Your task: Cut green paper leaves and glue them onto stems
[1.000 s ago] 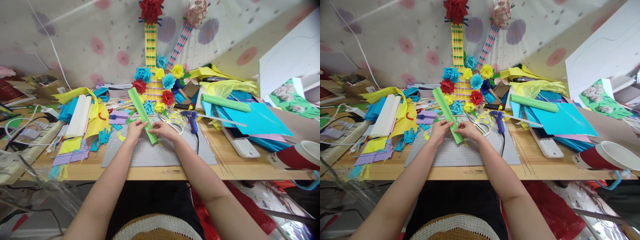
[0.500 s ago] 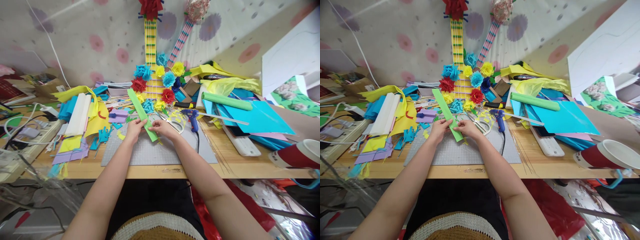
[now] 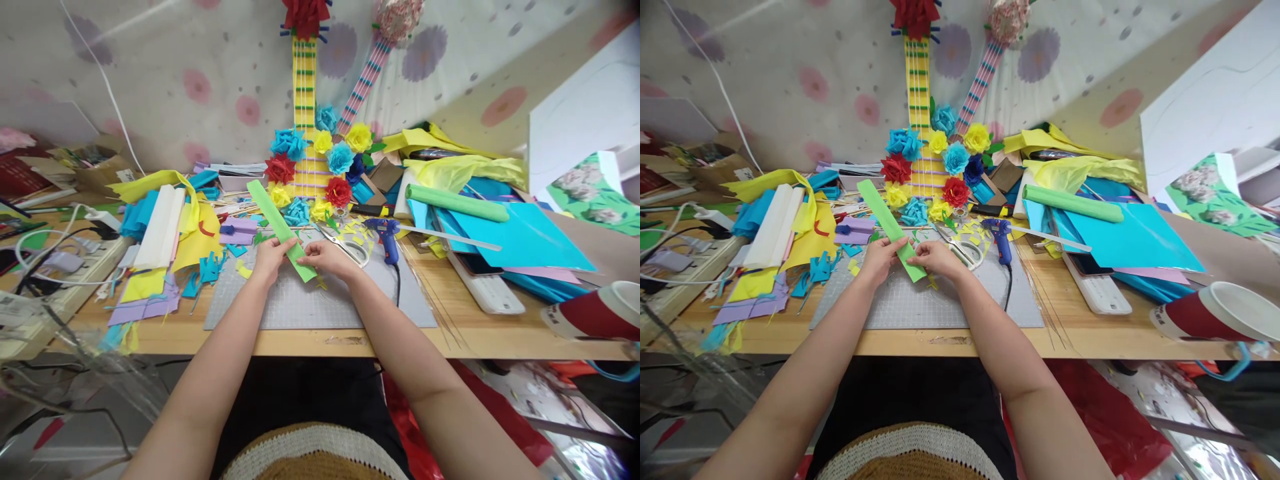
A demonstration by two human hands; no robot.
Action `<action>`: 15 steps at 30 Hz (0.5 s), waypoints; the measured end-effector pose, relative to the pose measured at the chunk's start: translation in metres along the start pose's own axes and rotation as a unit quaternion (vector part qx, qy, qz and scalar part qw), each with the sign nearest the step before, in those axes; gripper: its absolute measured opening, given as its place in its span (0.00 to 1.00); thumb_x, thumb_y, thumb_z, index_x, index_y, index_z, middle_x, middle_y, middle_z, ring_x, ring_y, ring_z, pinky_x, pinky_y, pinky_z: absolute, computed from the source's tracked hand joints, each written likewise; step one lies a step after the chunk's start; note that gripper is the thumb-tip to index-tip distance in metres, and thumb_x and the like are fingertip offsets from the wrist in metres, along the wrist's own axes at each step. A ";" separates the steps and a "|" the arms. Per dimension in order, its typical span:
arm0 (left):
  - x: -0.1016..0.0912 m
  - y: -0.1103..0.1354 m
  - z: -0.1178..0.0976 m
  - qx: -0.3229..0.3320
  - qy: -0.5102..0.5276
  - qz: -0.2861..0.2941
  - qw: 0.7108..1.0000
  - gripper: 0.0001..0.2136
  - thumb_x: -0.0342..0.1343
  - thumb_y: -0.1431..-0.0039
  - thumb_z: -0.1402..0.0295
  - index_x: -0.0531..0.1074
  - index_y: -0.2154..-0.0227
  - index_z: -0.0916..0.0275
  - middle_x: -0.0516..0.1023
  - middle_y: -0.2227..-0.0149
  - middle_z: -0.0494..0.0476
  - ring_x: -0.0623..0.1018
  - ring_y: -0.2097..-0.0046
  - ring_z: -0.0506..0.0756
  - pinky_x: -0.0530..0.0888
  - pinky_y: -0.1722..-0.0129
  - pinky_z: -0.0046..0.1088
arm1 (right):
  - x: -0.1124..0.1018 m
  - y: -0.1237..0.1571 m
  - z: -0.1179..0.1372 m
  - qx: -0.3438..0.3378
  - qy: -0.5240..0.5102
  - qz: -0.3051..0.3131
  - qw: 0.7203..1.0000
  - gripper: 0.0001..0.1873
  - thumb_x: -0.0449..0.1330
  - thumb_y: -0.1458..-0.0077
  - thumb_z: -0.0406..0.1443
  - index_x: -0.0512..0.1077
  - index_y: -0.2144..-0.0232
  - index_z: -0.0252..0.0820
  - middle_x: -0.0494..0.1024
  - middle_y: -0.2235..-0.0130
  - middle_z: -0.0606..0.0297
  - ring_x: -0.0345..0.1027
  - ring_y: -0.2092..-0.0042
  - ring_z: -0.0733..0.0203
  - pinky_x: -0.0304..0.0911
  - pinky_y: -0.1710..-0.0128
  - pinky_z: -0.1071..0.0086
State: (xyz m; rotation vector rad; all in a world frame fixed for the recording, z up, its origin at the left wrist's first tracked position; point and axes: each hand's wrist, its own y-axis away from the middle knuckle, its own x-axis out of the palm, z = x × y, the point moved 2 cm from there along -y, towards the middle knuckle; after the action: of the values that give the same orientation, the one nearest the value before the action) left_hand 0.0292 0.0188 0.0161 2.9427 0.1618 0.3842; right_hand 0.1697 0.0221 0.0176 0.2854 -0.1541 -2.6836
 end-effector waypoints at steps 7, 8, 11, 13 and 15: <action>0.002 0.001 0.001 -0.005 -0.006 0.024 1.000 0.15 0.68 0.69 0.63 0.74 0.77 0.67 0.78 0.75 0.59 0.77 0.71 0.56 0.73 0.72 0.32 | -0.002 0.003 0.002 0.004 -0.016 0.007 1.000 0.16 0.66 0.61 0.43 0.64 0.81 0.41 0.68 0.82 0.72 0.62 0.80 0.69 0.59 0.80 0.74; 0.002 0.001 0.001 -0.007 -0.006 0.025 1.000 0.15 0.68 0.69 0.63 0.74 0.77 0.67 0.78 0.75 0.59 0.77 0.71 0.56 0.73 0.72 0.32 | -0.002 0.002 0.002 0.004 -0.017 0.005 1.000 0.16 0.66 0.61 0.43 0.64 0.81 0.41 0.68 0.82 0.72 0.61 0.80 0.69 0.59 0.80 0.74; -0.001 0.000 0.001 0.000 0.006 0.010 1.000 0.16 0.68 0.68 0.62 0.74 0.75 0.68 0.78 0.74 0.59 0.77 0.70 0.57 0.73 0.72 0.32 | -0.003 0.003 0.003 -0.005 -0.003 0.026 1.000 0.15 0.65 0.61 0.42 0.64 0.82 0.40 0.67 0.83 0.72 0.60 0.80 0.70 0.57 0.81 0.75; -0.004 -0.002 -0.001 0.010 0.021 -0.005 1.000 0.17 0.67 0.68 0.63 0.74 0.74 0.68 0.78 0.74 0.59 0.77 0.70 0.56 0.73 0.71 0.31 | -0.004 0.004 0.004 -0.014 0.010 0.048 0.999 0.14 0.65 0.60 0.42 0.65 0.81 0.40 0.67 0.83 0.73 0.60 0.80 0.71 0.57 0.81 0.75; -0.008 -0.004 -0.004 0.020 0.043 -0.024 0.999 0.17 0.67 0.67 0.63 0.74 0.73 0.67 0.78 0.74 0.58 0.78 0.70 0.56 0.73 0.71 0.30 | -0.007 0.005 0.006 -0.019 0.020 0.069 0.997 0.14 0.64 0.60 0.42 0.65 0.81 0.40 0.66 0.83 0.73 0.59 0.80 0.71 0.56 0.80 0.76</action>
State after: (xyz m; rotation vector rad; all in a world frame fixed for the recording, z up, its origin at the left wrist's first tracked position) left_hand 0.0201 0.0226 0.0168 2.9573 0.2542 0.5062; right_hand 0.1764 0.0208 0.0248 0.3052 -0.1053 -2.5400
